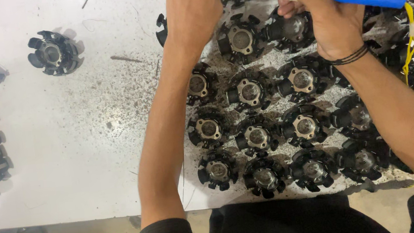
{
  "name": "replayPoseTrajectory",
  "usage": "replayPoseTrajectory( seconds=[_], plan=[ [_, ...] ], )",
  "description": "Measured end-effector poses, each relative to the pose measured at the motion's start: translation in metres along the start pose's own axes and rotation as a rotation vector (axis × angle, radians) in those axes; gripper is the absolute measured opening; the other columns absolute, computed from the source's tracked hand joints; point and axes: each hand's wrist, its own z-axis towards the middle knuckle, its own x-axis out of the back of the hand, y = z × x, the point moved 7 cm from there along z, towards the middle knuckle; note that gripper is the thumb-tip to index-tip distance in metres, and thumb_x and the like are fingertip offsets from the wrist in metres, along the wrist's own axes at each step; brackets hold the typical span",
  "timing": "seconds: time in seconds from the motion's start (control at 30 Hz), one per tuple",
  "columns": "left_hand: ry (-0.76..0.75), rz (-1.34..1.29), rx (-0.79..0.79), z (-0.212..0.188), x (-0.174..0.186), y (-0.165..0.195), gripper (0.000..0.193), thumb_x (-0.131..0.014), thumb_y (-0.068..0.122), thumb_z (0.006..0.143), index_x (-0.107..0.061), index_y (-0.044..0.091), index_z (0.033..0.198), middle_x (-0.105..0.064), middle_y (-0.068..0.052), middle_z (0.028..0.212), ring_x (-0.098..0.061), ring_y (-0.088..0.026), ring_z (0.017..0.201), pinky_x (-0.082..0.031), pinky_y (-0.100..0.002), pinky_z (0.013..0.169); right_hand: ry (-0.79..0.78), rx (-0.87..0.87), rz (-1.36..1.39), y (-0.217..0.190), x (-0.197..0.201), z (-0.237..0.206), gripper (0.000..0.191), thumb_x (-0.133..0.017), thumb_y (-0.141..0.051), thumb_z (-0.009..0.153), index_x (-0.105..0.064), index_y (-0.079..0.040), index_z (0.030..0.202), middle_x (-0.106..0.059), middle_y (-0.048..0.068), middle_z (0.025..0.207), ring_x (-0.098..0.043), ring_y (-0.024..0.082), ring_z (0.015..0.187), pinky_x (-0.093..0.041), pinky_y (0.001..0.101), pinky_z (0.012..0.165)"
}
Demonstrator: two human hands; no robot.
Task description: The person uses a soldering iron to solder wires onto black rotor-like components arranged in rows on a workbench, working through them one at a time and setting finished pieces aside.
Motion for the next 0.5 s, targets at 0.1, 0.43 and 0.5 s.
replayPoseTrajectory(
  seconds=[0.1, 0.43, 0.5],
  plan=[
    [-0.056, -0.038, 0.072, -0.005, -0.004, -0.005, 0.010, -0.071, 0.001, 0.086, -0.070, 0.006, 0.094, -0.068, -0.018, 0.091, -0.066, -0.042, 0.081, -0.055, -0.051, 0.068, -0.012, 0.002, -0.007, 0.000, 0.000, 0.000, 0.019, -0.066, -0.007, 0.109, -0.068, 0.005, 0.123, -0.073, 0.017, 0.106, -0.075, 0.023, 0.089, -0.065, 0.0337, 0.083],
    [0.027, -0.112, 0.065, -0.008, -0.002, -0.012, 0.012, -0.076, 0.002, 0.085, -0.072, 0.009, 0.094, -0.071, -0.010, 0.089, -0.069, -0.036, 0.082, -0.056, -0.047, 0.067, -0.083, 0.056, -0.025, -0.004, -0.004, 0.001, 0.018, -0.067, -0.008, 0.113, -0.068, 0.005, 0.126, -0.072, 0.018, 0.110, -0.075, 0.024, 0.093, -0.065, 0.0316, 0.082],
    [0.040, -0.147, 0.061, -0.010, -0.002, -0.012, 0.012, -0.075, 0.001, 0.087, -0.071, 0.009, 0.094, -0.071, -0.010, 0.092, -0.069, -0.036, 0.083, -0.056, -0.047, 0.068, -0.060, 0.055, -0.017, -0.004, -0.002, 0.001, 0.018, -0.067, -0.009, 0.112, -0.069, 0.004, 0.125, -0.073, 0.017, 0.109, -0.075, 0.022, 0.088, -0.064, 0.0309, 0.080]
  ],
)
